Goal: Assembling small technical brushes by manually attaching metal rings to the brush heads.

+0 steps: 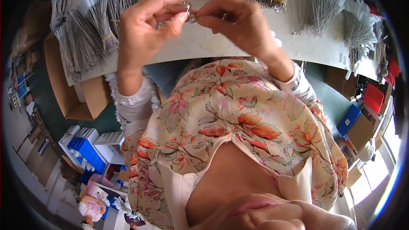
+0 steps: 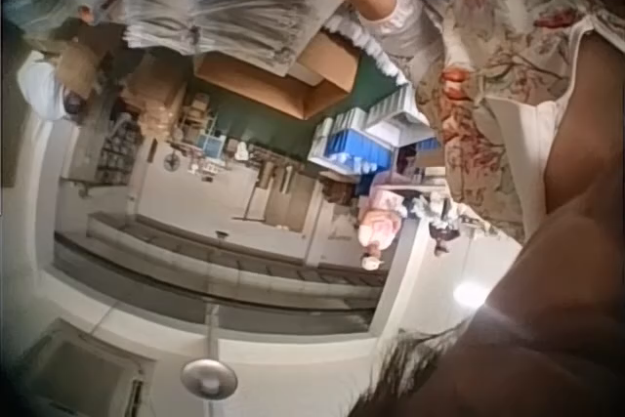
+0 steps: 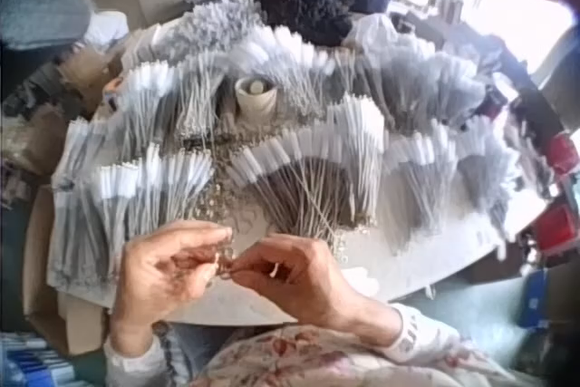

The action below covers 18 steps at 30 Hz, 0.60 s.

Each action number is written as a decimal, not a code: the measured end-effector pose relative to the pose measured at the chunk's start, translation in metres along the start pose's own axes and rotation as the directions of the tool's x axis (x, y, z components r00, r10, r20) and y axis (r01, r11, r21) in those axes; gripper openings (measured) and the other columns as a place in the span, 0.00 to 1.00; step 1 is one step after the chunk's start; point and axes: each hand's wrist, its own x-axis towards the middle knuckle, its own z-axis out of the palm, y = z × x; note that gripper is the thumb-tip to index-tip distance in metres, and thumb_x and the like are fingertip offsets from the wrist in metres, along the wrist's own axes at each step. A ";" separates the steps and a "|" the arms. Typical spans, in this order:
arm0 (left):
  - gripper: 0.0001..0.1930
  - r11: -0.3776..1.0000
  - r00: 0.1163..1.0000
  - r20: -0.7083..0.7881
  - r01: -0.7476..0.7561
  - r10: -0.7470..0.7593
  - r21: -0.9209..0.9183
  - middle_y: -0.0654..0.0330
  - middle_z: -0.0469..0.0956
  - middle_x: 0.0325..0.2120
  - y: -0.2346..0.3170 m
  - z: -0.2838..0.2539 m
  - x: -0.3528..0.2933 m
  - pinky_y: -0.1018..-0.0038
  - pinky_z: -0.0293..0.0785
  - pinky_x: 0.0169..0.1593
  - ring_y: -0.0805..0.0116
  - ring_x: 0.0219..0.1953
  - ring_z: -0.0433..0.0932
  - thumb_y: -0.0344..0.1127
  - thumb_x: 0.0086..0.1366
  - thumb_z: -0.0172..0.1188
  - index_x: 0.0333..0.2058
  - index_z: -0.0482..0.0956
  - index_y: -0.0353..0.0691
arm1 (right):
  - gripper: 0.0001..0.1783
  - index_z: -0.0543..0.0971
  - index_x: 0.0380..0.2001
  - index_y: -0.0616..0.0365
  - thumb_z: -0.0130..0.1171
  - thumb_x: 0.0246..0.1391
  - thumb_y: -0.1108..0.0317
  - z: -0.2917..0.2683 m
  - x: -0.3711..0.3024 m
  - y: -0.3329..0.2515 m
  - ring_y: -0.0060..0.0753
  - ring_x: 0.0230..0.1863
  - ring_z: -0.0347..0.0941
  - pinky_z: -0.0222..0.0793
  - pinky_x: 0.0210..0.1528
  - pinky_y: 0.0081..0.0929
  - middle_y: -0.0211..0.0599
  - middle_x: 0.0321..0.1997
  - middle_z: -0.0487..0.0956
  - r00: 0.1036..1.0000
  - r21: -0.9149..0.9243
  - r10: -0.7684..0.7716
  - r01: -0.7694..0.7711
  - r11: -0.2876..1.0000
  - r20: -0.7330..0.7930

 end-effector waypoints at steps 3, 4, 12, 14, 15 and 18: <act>0.12 0.813 0.911 -0.124 0.408 -0.393 0.415 0.54 0.79 0.30 -0.056 -0.049 0.021 0.75 0.75 0.34 0.67 0.32 0.79 0.37 0.58 0.58 0.34 0.78 0.33 | 0.03 0.77 0.23 0.56 0.59 0.41 0.72 0.026 -0.011 0.045 0.36 0.26 0.73 0.71 0.28 0.27 0.32 0.25 0.75 0.962 -0.495 -0.268 0.256 0.831 0.047; 0.15 0.439 0.880 -0.258 0.430 -0.398 0.789 0.55 0.79 0.27 -0.060 -0.074 0.019 0.72 0.73 0.33 0.65 0.31 0.79 0.44 0.58 0.58 0.33 0.79 0.36 | 0.04 0.77 0.24 0.54 0.59 0.40 0.71 0.036 -0.016 0.054 0.34 0.29 0.73 0.71 0.29 0.27 0.31 0.27 0.75 0.922 -0.573 -0.347 0.380 0.726 0.172; 0.11 0.396 0.883 -0.269 0.421 -0.384 0.816 0.53 0.78 0.26 -0.097 -0.080 -0.004 0.62 0.71 0.34 0.51 0.31 0.77 0.43 0.57 0.54 0.28 0.77 0.42 | 0.04 0.77 0.25 0.51 0.57 0.42 0.68 -0.034 0.053 0.033 0.33 0.31 0.73 0.72 0.29 0.29 0.29 0.29 0.75 0.868 -0.853 -0.495 0.290 0.434 0.043; 0.11 0.397 0.889 -0.277 0.417 -0.364 0.818 0.51 0.78 0.26 -0.098 -0.077 -0.001 0.61 0.72 0.34 0.50 0.31 0.77 0.43 0.57 0.53 0.28 0.77 0.42 | 0.05 0.75 0.25 0.51 0.55 0.47 0.64 -0.056 0.067 0.025 0.39 0.33 0.73 0.71 0.31 0.34 0.33 0.30 0.76 0.940 -0.947 -0.336 0.160 0.277 0.061; 0.12 0.464 0.891 -0.290 0.433 -0.349 0.773 0.51 0.78 0.26 -0.098 -0.075 0.000 0.60 0.71 0.34 0.50 0.31 0.76 0.43 0.57 0.53 0.28 0.77 0.41 | 0.08 0.75 0.26 0.52 0.54 0.48 0.60 -0.065 0.073 0.031 0.43 0.36 0.74 0.70 0.33 0.38 0.35 0.33 0.76 0.985 -0.940 -0.147 -0.041 0.339 -0.095; 0.11 0.661 0.893 -0.354 0.446 -0.280 0.603 0.53 0.78 0.24 -0.097 -0.083 -0.010 0.65 0.73 0.32 0.55 0.28 0.78 0.41 0.58 0.54 0.28 0.75 0.38 | 0.11 0.77 0.31 0.53 0.53 0.48 0.59 -0.069 0.089 0.030 0.46 0.33 0.74 0.69 0.34 0.38 0.40 0.30 0.78 0.996 -0.943 -0.027 -0.076 0.323 -0.089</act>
